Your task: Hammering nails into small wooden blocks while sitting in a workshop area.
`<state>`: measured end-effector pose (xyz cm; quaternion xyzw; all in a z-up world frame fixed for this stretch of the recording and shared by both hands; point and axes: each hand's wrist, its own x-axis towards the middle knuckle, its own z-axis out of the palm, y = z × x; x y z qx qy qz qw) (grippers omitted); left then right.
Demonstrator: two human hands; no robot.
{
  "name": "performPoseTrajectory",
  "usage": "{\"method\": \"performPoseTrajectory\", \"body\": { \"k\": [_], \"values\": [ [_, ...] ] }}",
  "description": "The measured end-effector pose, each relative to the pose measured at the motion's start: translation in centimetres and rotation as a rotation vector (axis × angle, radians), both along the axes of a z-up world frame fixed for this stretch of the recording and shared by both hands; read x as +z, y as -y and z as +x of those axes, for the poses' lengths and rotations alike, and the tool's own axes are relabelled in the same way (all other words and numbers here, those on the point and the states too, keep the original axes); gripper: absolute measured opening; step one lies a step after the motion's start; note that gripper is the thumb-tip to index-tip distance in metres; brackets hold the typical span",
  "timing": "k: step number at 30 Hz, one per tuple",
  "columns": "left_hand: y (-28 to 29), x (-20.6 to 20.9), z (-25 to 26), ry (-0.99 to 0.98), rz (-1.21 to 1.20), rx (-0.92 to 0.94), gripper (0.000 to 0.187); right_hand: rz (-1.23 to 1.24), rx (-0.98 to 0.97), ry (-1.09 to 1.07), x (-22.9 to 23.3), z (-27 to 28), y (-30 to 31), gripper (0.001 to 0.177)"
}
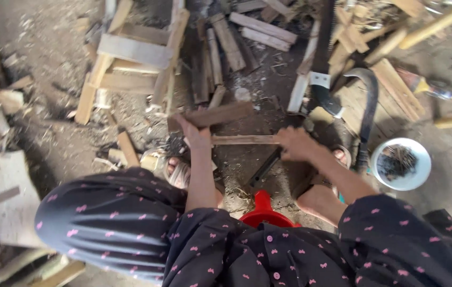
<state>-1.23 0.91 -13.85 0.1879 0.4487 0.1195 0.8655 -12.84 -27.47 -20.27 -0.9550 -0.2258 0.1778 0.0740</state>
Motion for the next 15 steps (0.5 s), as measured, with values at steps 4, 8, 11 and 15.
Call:
{"method": "performPoseTrajectory", "body": {
  "k": [4,8,11,15],
  "values": [
    [1.1,0.3,-4.7,-0.367,0.295,-0.327,0.099,0.153,-0.256,-0.021,3.1,3.1,9.0,0.045],
    [1.6,-0.1,-5.5,-0.553,1.188,-1.14,0.084,0.038,-0.523,0.031,5.8,2.0,20.4,0.04],
    [3.4,4.2,-4.5,-0.573,0.844,-0.933,0.056,-0.215,-0.727,-0.17,10.9,-0.6,24.5,0.037],
    [4.2,0.8,-2.4,-0.673,0.407,-0.186,0.05,-0.221,-1.209,-0.279,12.1,-6.7,27.9,0.027]
  ]
}}
